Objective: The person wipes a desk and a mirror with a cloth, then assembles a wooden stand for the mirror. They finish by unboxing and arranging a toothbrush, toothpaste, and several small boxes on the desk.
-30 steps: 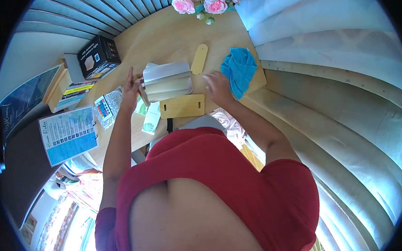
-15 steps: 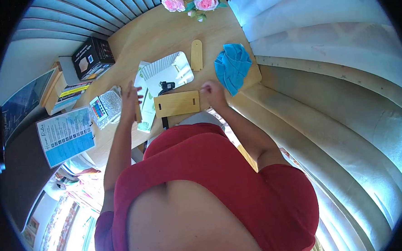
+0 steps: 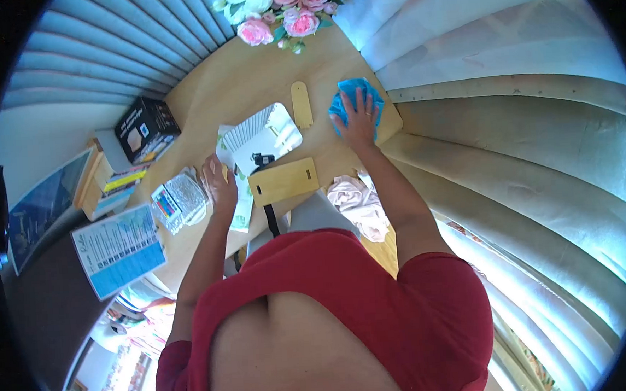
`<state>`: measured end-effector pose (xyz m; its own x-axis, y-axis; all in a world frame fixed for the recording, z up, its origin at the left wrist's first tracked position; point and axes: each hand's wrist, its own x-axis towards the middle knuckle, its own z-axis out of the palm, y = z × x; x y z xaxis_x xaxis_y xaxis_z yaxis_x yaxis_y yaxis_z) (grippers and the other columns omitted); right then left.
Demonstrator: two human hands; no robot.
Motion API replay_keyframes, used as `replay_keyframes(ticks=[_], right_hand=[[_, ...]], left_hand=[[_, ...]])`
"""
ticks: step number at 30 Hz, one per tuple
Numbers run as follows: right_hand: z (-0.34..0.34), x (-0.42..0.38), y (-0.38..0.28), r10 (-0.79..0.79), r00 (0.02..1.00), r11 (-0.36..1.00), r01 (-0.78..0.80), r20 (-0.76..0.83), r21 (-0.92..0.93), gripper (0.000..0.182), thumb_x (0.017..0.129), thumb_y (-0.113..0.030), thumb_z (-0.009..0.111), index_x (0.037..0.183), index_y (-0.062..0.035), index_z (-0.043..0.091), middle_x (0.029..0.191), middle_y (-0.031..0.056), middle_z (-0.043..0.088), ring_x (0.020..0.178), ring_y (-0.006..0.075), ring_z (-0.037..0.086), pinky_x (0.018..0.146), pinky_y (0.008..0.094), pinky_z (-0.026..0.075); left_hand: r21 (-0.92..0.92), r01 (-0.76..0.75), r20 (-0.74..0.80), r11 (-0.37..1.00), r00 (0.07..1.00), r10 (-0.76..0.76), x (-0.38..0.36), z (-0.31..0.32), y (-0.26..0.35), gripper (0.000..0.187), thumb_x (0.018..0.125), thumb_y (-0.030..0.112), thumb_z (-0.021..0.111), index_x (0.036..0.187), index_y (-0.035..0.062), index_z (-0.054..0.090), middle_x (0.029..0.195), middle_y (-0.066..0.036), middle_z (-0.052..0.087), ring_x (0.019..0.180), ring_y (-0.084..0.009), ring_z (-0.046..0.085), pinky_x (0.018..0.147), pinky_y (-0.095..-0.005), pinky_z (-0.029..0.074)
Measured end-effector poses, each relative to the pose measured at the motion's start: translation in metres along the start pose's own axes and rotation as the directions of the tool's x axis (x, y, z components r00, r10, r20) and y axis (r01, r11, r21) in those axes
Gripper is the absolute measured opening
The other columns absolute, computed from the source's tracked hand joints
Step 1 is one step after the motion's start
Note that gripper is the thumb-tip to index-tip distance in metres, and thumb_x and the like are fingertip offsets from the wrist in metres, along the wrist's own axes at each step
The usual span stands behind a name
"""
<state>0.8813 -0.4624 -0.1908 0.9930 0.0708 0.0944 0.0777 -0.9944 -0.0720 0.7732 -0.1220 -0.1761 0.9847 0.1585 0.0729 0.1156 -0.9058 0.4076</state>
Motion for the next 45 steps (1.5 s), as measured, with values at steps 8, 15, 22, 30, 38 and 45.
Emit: replay_keyframes(ticks=[8,15,22,30,38,45], right_hand=[[0.048,0.104,0.012,-0.04,0.998,0.996,0.043,-0.042,0.074,0.059,0.089,-0.046,0.045,0.141,-0.0223,0.032,0.148,0.0098,0.024,0.135,0.0353,0.024,0.108,0.0547,0.017],[0.042,0.077,0.014,-0.217,0.976,0.937,0.218,-0.034,0.272,0.057,0.087,-0.033,0.05,0.138,-0.011,0.035,0.143,0.015,0.031,0.13,0.0367,0.031,0.107,0.0516,0.02],[0.021,0.04,0.031,-0.192,0.979,0.952,0.17,0.063,0.254,0.059,0.084,-0.031,0.055,0.138,-0.0161,0.037,0.143,0.0109,0.033,0.129,0.0339,0.034,0.107,0.0522,0.021],[0.042,0.163,-0.045,-0.512,0.848,0.789,0.528,-0.138,0.314,0.056,0.079,-0.044,0.059,0.13,-0.0248,0.047,0.14,0.0054,0.039,0.13,0.0309,0.033,0.106,0.054,0.021],[0.067,0.238,-0.083,-0.539,0.832,0.791,0.554,-0.135,0.258,0.055,0.08,-0.042,0.058,0.128,-0.0185,0.049,0.139,0.0084,0.04,0.13,0.0296,0.033,0.107,0.0521,0.021],[0.075,0.235,-0.053,-0.035,0.98,0.964,0.085,-0.194,0.25,0.055,0.086,-0.034,0.053,0.133,-0.0075,0.042,0.14,0.0163,0.036,0.13,0.0317,0.034,0.107,0.0491,0.024]], left_hand=[[-0.377,-0.161,0.07,0.912,0.977,0.201,0.215,0.057,0.077,0.06,0.079,0.016,0.062,0.131,0.0002,0.039,0.125,-0.025,0.045,0.116,-0.0421,0.043,0.098,-0.0434,0.037],[-0.137,-0.375,-0.135,0.917,0.924,0.358,0.314,0.154,0.094,0.061,0.081,0.021,0.062,0.132,0.0015,0.037,0.127,-0.026,0.044,0.116,-0.0403,0.044,0.102,-0.0405,0.034],[-0.182,-0.366,-0.061,0.913,0.931,0.361,0.295,0.14,0.052,0.059,0.081,0.022,0.062,0.131,0.0016,0.038,0.126,-0.026,0.045,0.116,-0.0398,0.045,0.102,-0.0405,0.034],[-0.169,-0.319,-0.011,0.932,0.947,0.322,0.191,0.073,-0.03,0.058,0.081,0.022,0.061,0.13,0.0018,0.04,0.125,-0.025,0.046,0.115,-0.0392,0.045,0.102,-0.0405,0.034],[-0.15,-0.234,0.033,0.961,0.97,0.241,0.153,0.044,-0.075,0.056,0.081,0.022,0.061,0.129,0.0019,0.041,0.124,-0.025,0.047,0.114,-0.0386,0.046,0.102,-0.0405,0.033],[-0.163,-0.154,0.065,0.975,0.984,0.166,0.156,0.042,-0.074,0.055,0.081,0.023,0.061,0.128,0.0021,0.042,0.124,-0.025,0.048,0.114,-0.0381,0.047,0.102,-0.0405,0.033]])
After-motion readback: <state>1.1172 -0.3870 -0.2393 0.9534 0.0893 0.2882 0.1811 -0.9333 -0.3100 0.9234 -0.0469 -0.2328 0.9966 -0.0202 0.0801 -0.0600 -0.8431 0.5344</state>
